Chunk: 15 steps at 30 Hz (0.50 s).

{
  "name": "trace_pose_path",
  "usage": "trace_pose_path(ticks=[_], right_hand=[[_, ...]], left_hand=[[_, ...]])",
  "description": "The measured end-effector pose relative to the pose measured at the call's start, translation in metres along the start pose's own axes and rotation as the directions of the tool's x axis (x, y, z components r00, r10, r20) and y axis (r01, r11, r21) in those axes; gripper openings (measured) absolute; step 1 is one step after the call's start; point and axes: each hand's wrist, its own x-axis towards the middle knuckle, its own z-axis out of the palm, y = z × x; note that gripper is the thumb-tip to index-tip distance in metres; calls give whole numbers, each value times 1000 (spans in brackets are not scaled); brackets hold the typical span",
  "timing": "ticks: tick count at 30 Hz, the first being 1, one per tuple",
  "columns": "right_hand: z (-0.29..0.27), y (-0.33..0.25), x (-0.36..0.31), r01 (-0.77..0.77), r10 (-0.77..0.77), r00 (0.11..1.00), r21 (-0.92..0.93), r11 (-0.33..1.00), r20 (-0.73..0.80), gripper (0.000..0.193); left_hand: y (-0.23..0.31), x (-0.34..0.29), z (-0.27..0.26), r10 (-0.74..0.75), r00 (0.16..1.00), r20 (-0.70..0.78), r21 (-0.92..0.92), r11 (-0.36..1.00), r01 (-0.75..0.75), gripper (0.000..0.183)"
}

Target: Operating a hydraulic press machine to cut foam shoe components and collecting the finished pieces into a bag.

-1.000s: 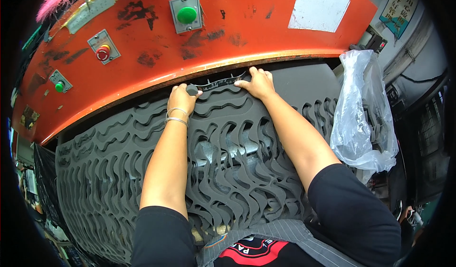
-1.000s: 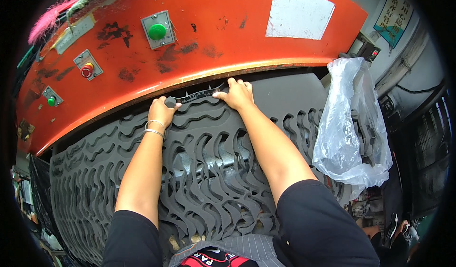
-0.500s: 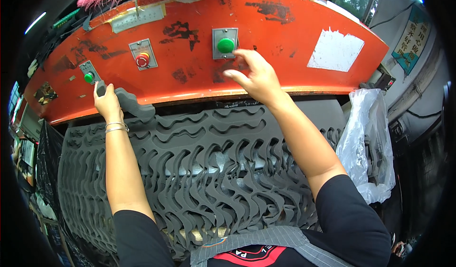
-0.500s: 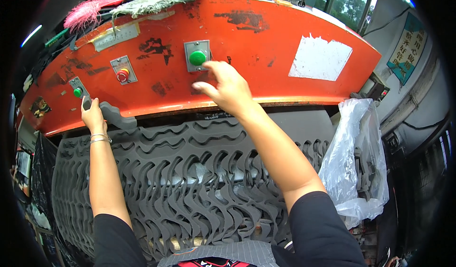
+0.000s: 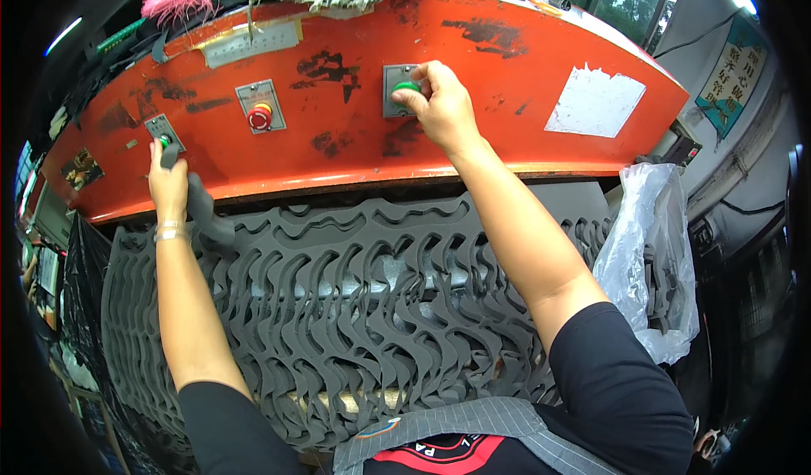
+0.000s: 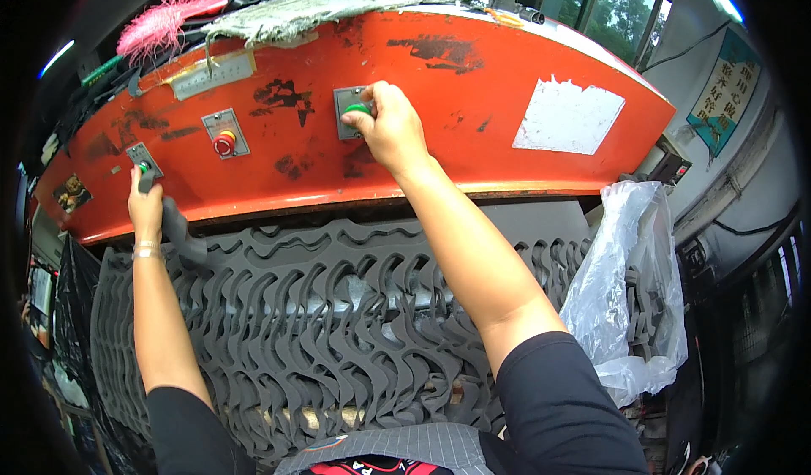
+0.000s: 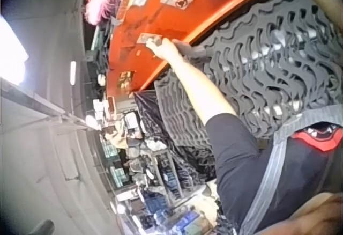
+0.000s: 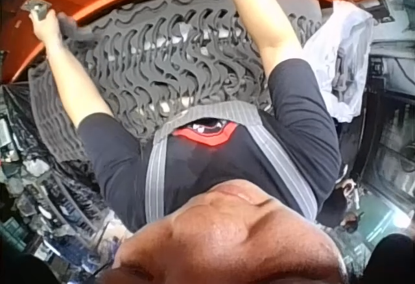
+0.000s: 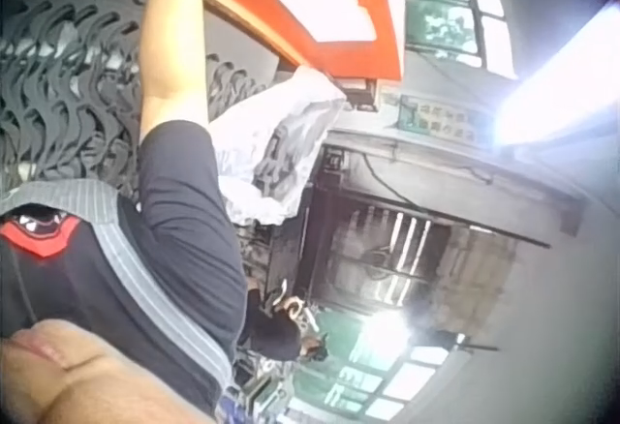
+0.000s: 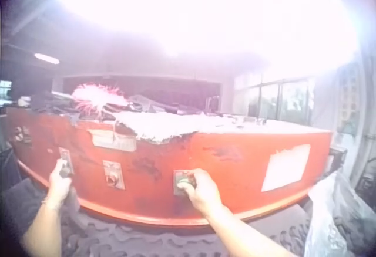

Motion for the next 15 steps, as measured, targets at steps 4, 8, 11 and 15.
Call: trace_pose_path(ticks=[4, 8, 11, 15], right_hand=[[-13, 12, -16, -24, 18, 998, 109, 994, 54, 45], [-68, -3, -78, -86, 13, 926, 177, 980, 378, 51], [-102, -20, -130, -80, -90, 616, 176, 981, 783, 49], [-141, -71, -185, -216, -139, 203, 183, 959, 969, 52]], left_hand=[[81, -81, -40, -201, 787, 583, -464, 713, 526, 7], [151, -182, -79, -12, 142, 990, -108, 589, 801, 12], [176, -253, -99, 193, -196, 961, 17, 668, 744, 20], [189, -315, -92, 208, -82, 975, -172, 931, 321, 27]])
